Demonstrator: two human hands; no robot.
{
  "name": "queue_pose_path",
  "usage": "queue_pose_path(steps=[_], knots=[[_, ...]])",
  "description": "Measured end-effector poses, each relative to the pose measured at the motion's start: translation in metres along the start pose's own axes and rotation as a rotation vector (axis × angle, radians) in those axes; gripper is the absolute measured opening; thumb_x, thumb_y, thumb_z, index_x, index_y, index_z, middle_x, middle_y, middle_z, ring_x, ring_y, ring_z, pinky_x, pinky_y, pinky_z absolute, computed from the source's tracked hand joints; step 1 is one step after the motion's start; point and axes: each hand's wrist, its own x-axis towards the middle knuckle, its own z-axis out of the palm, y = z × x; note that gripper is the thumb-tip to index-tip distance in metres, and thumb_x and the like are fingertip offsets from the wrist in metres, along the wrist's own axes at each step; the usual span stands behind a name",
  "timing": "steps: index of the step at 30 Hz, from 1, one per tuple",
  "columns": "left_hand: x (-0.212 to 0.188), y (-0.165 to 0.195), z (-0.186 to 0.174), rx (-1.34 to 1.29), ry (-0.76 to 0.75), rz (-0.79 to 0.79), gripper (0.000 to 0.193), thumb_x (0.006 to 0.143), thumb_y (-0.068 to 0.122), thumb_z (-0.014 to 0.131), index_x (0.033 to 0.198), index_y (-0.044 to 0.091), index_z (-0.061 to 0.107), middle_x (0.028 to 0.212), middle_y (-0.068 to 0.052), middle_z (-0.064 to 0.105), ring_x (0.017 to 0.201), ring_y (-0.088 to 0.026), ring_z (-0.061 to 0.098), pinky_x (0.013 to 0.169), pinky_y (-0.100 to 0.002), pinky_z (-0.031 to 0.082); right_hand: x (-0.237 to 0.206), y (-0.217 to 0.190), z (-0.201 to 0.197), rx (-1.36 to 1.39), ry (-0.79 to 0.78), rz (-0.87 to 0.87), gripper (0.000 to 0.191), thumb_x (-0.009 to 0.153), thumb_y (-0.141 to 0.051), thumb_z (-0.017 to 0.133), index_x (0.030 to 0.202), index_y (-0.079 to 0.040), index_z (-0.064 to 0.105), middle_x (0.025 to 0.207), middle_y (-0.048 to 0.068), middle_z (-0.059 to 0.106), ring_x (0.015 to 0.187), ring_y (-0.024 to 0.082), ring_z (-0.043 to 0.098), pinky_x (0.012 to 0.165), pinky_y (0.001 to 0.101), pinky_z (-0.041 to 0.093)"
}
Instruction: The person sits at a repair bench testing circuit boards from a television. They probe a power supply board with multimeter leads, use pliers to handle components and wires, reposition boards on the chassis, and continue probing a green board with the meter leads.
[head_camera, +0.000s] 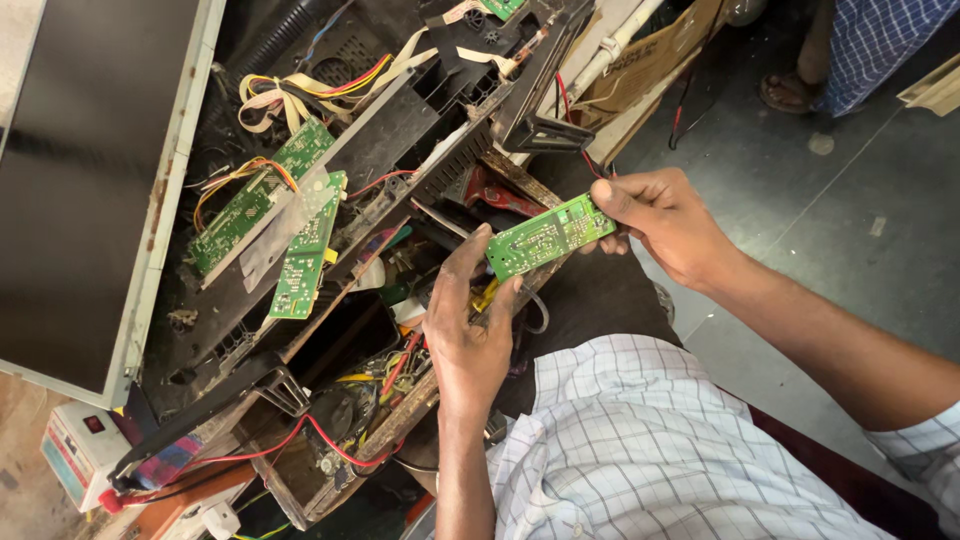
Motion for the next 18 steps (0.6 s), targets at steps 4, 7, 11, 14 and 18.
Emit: queue_pose_path(steps=[4,7,11,14,18], knots=[[0.0006,-0.0009,0.0009,0.005,-0.004,-0.016,0.051,0.089,0.0,0.077,0.137,0.003,0.06,0.138,-0.016,0.067,0.13,-0.03,0.067,0.109,-0.04,0.053,0.0025,0.0009,-0.0002,-0.012,0.012,0.026,0.042,0.105,-0.036,0.058,0.1,0.002,0.076,0.08,0.01,0.074,0.067,0.01,0.063,0.061,0.0249,0.051],[0.001,-0.0016,0.0017,0.011,-0.002,-0.014,0.051,0.089,0.001,0.077,0.138,0.003,0.06,0.138,-0.016,0.067,0.129,-0.031,0.067,0.109,-0.04,0.053,0.0038,0.0025,-0.0004,0.011,0.012,0.02,0.042,0.105,-0.035,0.059,0.1,0.002,0.076,0.079,0.009,0.074,0.066,0.009,0.062,0.06,0.0243,0.05],[0.0006,-0.002,0.0014,0.018,-0.002,0.006,0.051,0.09,0.001,0.077,0.138,0.003,0.059,0.138,-0.016,0.066,0.13,-0.031,0.066,0.11,-0.04,0.053,0.0046,0.0045,-0.0004,0.031,0.023,0.034,0.04,0.105,-0.034,0.059,0.101,0.002,0.075,0.08,0.009,0.074,0.066,0.008,0.063,0.06,0.0237,0.051],[0.0011,-0.0019,0.0022,0.022,-0.003,0.01,0.05,0.09,0.002,0.077,0.137,0.003,0.059,0.138,-0.016,0.066,0.13,-0.032,0.066,0.11,-0.04,0.053,0.0049,0.0049,-0.0008,0.027,0.026,0.03,0.04,0.105,-0.034,0.059,0.1,0.003,0.075,0.08,0.009,0.074,0.066,0.009,0.063,0.059,0.0236,0.05],[0.0025,-0.0016,0.0034,0.026,0.002,0.006,0.049,0.09,0.002,0.076,0.136,0.002,0.06,0.138,-0.016,0.066,0.129,-0.032,0.066,0.11,-0.041,0.052,0.0055,0.0037,-0.0015,0.011,0.03,0.037,0.041,0.105,-0.035,0.059,0.1,0.002,0.076,0.079,0.009,0.074,0.065,0.008,0.063,0.059,0.0233,0.05]])
